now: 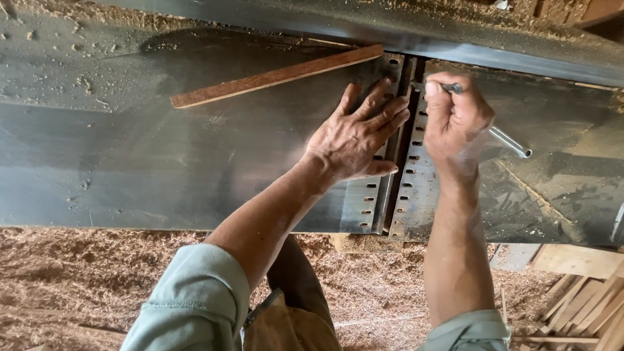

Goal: Adjusting and aligning the blades of a jointer machine using a wrench and a wooden gauge block.

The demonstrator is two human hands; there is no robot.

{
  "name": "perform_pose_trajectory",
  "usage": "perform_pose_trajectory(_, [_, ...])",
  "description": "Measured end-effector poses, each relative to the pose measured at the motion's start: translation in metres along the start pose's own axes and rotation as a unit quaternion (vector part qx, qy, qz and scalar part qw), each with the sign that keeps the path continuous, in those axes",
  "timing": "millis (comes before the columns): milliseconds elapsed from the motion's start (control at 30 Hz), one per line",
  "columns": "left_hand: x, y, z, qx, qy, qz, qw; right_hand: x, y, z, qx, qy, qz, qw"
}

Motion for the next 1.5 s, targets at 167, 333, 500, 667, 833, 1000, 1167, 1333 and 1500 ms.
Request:
perform_pose_trajectory(167, [0.0, 0.001, 0.0, -0.002, -0.001, -0.005, 1.0, 0.001, -0.002, -0.001, -0.001, -0.001, -0.004, 1.0])
perform_pose_trajectory(333, [0.0, 0.0, -0.001, -0.001, -0.008, 0.002, 1.0, 0.002, -0.001, -0.003, -0.005, 0.01, -0.016, 1.0])
perform_pose_trajectory(500, [0.0, 0.0, -0.001, 0.005, -0.003, 0.0, 1.0, -0.003, 0.003, 0.003, 0.002, 0.001, 0.002, 1.0])
perform_pose_trajectory(667, [0.0, 0.002, 0.001, 0.008, -0.004, 0.002, 1.0, 0.002, -0.001, 0.003, -0.006, -0.002, 0.007, 1.0])
perform_pose_trajectory(833, [0.0, 0.001, 0.0, 0.003, -0.002, 0.002, 1.0, 0.004, 0.0, -0.001, -0.016, 0.013, 0.013, 1.0])
perform_pose_trajectory(1000, [-0.001, -0.002, 0.0, 0.005, -0.003, 0.001, 1.0, 0.017, -0.009, -0.004, -0.032, 0.039, 0.025, 0.998])
perform_pose_trajectory(1167, [-0.002, -0.001, 0.0, 0.018, -0.01, 0.014, 1.0, 0.054, -0.047, 0.028, -0.027, 0.109, 0.035, 0.993])
perform_pose_trajectory(1333, [0.0, 0.003, -0.006, 0.147, -0.017, 0.007, 0.989, 0.099, -0.057, 0.082, 0.058, 0.101, 0.063, 0.991])
perform_pose_trajectory(1500, [0.0, 0.004, -0.006, 0.162, -0.027, 0.015, 0.986, 0.103, -0.048, 0.135, 0.096, 0.051, -0.046, 0.993])
Point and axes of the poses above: each hand's wrist, its own z-axis away from the middle knuckle, its own y-axis out of the palm, x = y × z, the point moved 3 cm from there along -z, towards the middle knuckle, and after that the axes turned 2 degrees about -y, right-handed, at the moved point
